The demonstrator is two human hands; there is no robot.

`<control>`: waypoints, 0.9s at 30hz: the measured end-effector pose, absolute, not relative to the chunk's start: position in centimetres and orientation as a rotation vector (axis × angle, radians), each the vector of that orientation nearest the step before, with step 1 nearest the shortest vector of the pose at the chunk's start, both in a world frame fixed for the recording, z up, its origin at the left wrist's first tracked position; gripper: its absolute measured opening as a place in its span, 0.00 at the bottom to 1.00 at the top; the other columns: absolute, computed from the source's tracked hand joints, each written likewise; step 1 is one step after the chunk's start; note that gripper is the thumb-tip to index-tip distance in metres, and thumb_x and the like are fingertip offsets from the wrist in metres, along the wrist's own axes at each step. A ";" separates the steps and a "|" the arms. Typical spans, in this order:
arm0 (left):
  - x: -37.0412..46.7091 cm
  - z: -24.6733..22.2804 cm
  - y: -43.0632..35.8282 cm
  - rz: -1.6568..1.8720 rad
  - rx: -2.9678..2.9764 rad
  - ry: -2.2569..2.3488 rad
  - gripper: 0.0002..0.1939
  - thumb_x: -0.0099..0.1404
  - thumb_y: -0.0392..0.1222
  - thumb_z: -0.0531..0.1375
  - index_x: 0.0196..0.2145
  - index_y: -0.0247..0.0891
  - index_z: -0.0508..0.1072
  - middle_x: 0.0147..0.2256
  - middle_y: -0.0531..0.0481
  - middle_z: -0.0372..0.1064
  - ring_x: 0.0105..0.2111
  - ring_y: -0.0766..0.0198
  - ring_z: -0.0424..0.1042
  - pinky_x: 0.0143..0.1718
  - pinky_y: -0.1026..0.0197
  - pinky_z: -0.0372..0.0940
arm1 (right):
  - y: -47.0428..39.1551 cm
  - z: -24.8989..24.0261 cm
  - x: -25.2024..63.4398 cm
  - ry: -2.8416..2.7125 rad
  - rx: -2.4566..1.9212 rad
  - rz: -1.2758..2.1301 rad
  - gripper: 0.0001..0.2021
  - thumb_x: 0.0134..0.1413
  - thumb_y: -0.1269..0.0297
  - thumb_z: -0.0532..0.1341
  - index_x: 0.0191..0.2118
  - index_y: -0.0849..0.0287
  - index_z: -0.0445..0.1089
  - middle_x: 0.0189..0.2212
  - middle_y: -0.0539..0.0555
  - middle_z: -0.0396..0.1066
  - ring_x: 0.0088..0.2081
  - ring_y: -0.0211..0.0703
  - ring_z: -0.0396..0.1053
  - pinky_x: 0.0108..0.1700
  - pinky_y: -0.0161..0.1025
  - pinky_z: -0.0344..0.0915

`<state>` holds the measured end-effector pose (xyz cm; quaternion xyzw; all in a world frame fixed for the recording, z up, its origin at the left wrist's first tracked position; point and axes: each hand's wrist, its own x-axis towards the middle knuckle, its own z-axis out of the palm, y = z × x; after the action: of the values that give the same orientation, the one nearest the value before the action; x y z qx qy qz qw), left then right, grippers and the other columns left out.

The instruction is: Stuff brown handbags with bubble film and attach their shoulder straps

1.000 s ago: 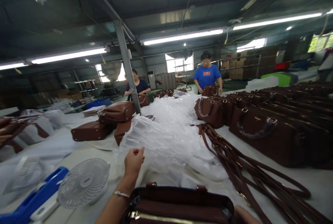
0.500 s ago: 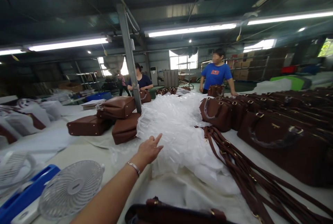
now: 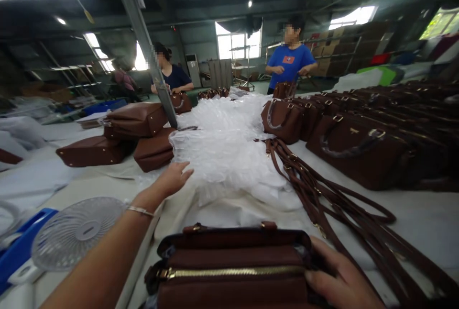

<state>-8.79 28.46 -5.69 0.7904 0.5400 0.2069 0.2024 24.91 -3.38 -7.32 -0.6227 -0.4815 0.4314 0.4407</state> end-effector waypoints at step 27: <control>-10.1 -9.9 -3.1 1.344 1.276 1.499 0.56 0.42 0.70 0.73 0.66 0.54 0.64 0.65 0.49 0.64 0.66 0.37 0.59 0.68 0.41 0.56 | -6.3 -10.0 27.7 -1.393 -1.093 1.141 0.38 0.59 0.44 0.65 0.70 0.53 0.56 0.69 0.61 0.57 0.70 0.61 0.54 0.69 0.54 0.54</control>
<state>-10.10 -3.05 -9.90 0.4975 0.5842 0.5237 0.3700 27.72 -6.35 -10.05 -0.4508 -0.5748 0.4709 0.4946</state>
